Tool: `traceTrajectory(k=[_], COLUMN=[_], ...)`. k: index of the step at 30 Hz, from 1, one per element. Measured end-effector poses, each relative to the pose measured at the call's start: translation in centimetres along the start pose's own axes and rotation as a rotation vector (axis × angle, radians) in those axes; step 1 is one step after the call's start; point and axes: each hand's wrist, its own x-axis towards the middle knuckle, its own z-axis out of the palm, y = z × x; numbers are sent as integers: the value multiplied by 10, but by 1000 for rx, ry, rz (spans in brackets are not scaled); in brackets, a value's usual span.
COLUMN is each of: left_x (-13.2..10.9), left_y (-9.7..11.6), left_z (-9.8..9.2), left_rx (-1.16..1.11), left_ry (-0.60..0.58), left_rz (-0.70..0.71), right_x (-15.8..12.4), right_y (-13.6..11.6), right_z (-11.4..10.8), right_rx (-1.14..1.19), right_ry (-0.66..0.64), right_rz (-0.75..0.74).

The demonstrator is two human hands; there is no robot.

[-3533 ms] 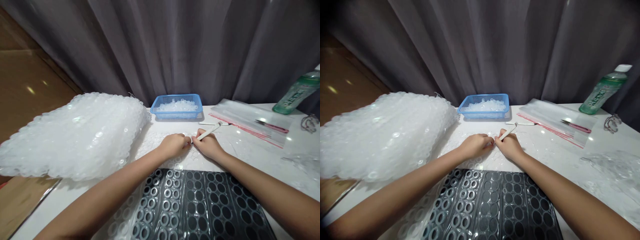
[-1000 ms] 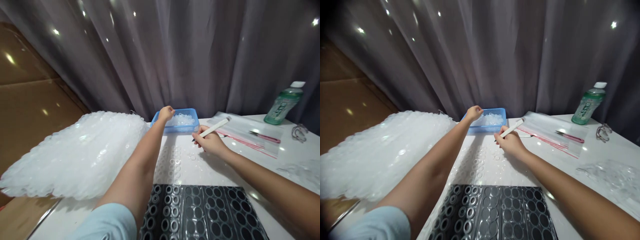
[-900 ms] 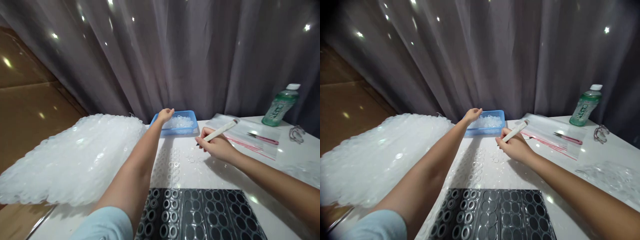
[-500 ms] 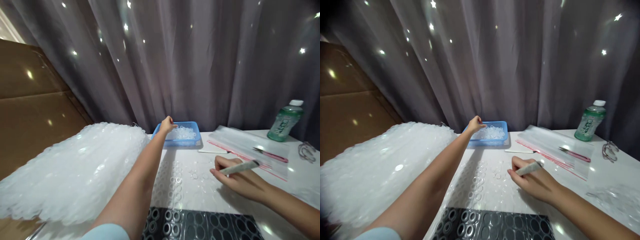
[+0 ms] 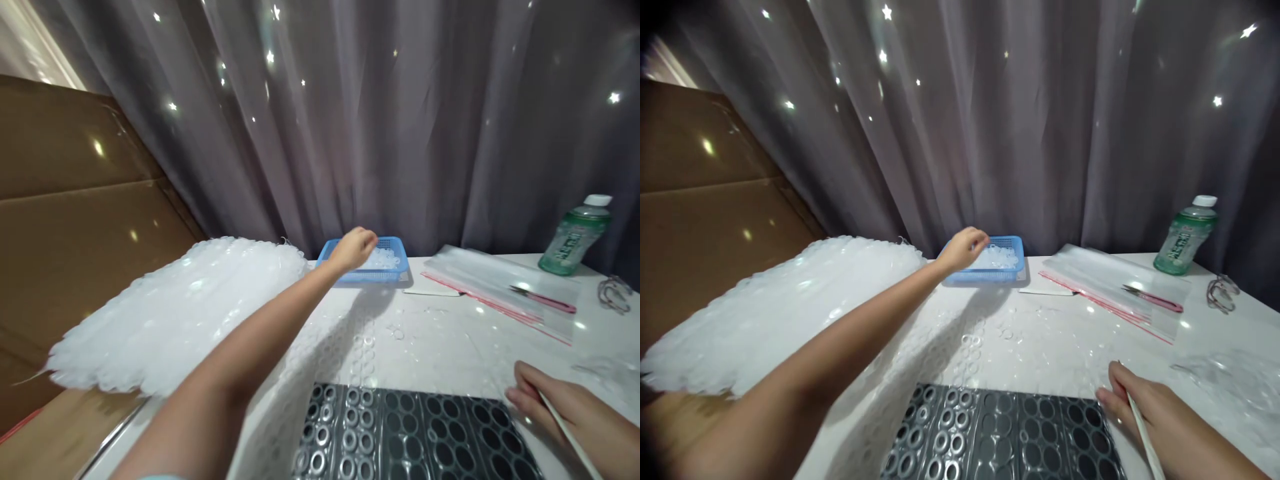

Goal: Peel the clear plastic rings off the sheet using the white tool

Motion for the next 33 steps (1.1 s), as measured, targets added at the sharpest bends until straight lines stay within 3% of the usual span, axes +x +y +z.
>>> traceTrajectory(k=[3,4,6,7,10,13,17,20,23,27,30,33], left_x=[-96,-133,-203,-232,-285,-295,-284,-278,-273,-271,-277,-288], left_y=[49,63,87,95,108,118,135,146,146,127,101,77], left_z=[0,6,27,39,67,69,56,57,57,30,-1,-16], left_rx=[33,28,28,20,100,173,141,39,24,25,73,-10], left_ry=[-340,-407,-415,-390,-244,-202,-321,-392,-383,-315,-239,-316], left_rz=[477,619,835,884,753,751,656,526,586,741,667,591], right_x=[-15,-18,-18,-17,-14,-14,-16,-14,-18,-43,-65,-79], right_y=[-7,-9,-13,-14,-14,-14,-17,-20,-31,-67,-102,-129], right_z=[11,14,18,19,18,13,1,-9,-15,-8,8,30], right_rx=[-56,-75,-109,-125,-189,-225,-252,-275,-179,275,479,534], right_ry=[-154,-148,-128,-115,-46,-30,-65,-1,52,-16,-132,-334], right_rz=[11,6,-8,-17,-42,-76,-129,-145,-115,-50,11,15])
